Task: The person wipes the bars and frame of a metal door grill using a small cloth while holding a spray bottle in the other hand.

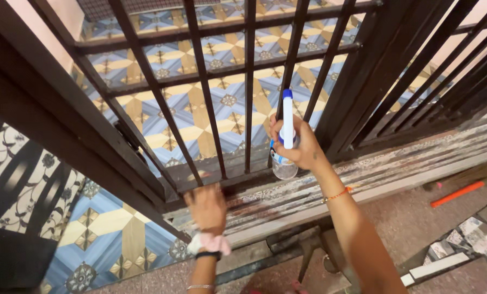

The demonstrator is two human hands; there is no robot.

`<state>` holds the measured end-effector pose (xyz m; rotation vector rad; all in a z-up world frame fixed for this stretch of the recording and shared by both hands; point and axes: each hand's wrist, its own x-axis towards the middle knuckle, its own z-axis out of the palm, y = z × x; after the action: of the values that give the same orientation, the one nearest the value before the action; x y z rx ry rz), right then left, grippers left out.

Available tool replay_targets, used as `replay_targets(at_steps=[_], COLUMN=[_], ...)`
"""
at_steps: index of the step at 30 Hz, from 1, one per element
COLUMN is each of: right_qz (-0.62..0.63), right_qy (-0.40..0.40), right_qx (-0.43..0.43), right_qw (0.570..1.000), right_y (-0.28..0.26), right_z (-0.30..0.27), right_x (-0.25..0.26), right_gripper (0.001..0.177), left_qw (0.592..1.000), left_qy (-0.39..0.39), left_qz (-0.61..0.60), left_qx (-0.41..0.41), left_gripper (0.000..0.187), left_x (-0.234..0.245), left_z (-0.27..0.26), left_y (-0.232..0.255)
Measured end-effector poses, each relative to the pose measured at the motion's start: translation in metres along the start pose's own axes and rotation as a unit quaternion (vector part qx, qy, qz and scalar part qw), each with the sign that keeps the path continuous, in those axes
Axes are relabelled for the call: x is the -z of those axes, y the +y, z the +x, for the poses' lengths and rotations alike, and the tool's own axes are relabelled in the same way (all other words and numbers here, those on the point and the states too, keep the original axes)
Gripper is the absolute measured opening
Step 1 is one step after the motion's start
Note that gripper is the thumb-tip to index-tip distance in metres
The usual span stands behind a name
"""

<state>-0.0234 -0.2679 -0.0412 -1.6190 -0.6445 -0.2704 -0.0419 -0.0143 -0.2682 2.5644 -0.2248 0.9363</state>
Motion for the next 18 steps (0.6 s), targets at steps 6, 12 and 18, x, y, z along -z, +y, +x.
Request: replay_targets(at_steps=[6, 12, 18], right_qz=[0.019, -0.034, -0.188], right_qy=[0.002, 0.023, 0.103], right_qx=[0.000, 0.017, 0.068], right_qw=[1.000, 0.999, 0.974], right_y=[0.000, 0.003, 0.005], right_z=[0.000, -0.004, -0.022], right_x=[-0.003, -0.001, 0.001], right_gripper=[0.020, 0.025, 0.036], left_qw=[0.996, 0.993, 0.969], left_qy=[-0.001, 0.008, -0.213], left_qz=[-0.038, -0.099, 0.017], left_qx=[0.080, -0.059, 0.127], left_gripper=[0.017, 0.031, 0.026], left_x=[-0.019, -0.034, 0.003], left_z=[0.003, 0.010, 0.004], left_y=[0.020, 0.061, -0.018])
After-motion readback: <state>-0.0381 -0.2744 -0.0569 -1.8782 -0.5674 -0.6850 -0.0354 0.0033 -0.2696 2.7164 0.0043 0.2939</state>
